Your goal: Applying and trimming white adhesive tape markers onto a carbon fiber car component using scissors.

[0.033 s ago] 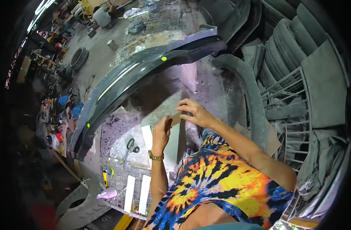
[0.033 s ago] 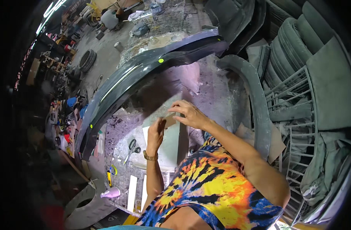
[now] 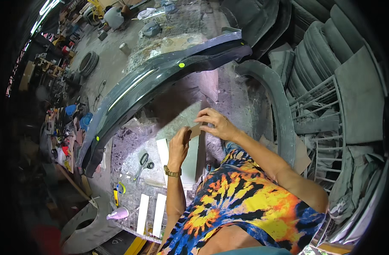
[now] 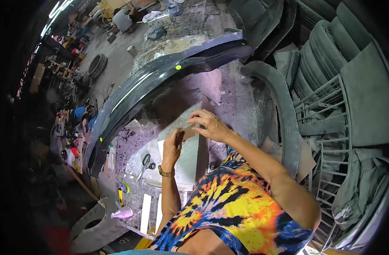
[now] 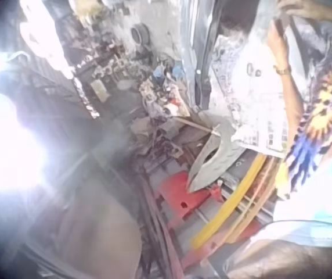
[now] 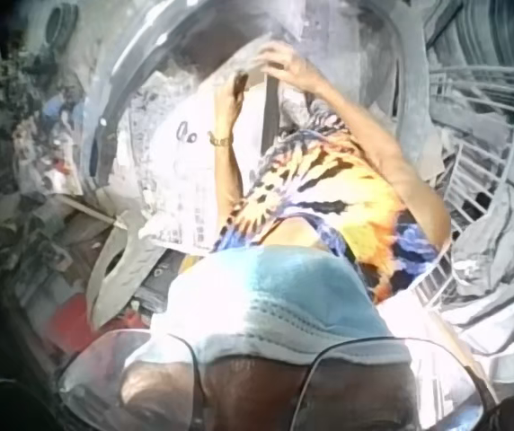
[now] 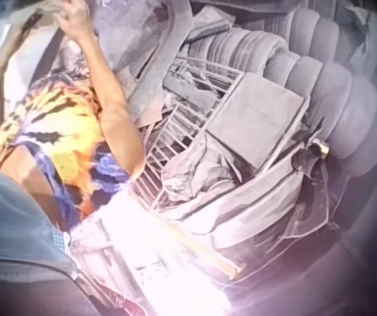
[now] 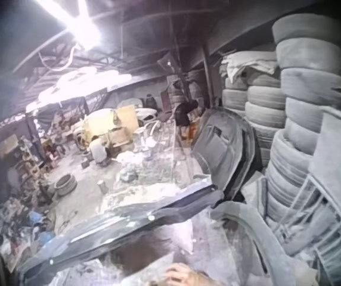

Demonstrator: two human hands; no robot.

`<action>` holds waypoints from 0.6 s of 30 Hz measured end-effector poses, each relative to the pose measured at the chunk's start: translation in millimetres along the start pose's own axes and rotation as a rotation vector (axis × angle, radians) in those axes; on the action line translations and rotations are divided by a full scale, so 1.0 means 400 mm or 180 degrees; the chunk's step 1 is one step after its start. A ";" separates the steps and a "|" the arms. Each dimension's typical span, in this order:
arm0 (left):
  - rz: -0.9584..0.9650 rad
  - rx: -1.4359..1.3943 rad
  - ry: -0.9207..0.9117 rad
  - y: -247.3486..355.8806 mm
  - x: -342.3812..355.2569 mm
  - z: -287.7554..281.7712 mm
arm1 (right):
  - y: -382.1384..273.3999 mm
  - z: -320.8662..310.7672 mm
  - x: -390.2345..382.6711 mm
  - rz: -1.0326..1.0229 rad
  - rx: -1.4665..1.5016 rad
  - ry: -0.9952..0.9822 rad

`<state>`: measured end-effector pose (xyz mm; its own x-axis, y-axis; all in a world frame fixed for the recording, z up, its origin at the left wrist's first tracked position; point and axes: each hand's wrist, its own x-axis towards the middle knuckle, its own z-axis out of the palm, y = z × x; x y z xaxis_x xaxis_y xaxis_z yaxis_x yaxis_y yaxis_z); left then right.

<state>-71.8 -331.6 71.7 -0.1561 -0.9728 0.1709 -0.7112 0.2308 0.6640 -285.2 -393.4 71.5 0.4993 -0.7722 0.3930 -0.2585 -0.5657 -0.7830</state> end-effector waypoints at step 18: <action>-0.0561 -0.0453 0.1614 0.100 0.442 0.219 | 0.383 -0.256 0.245 0.0826 0.2192 0.0359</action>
<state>-187.9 -495.9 64.7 0.3316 -0.8745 0.3540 -0.5916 0.0996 0.8001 -360.7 -585.4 39.2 0.3953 -0.9022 0.1724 0.2388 -0.0803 -0.9677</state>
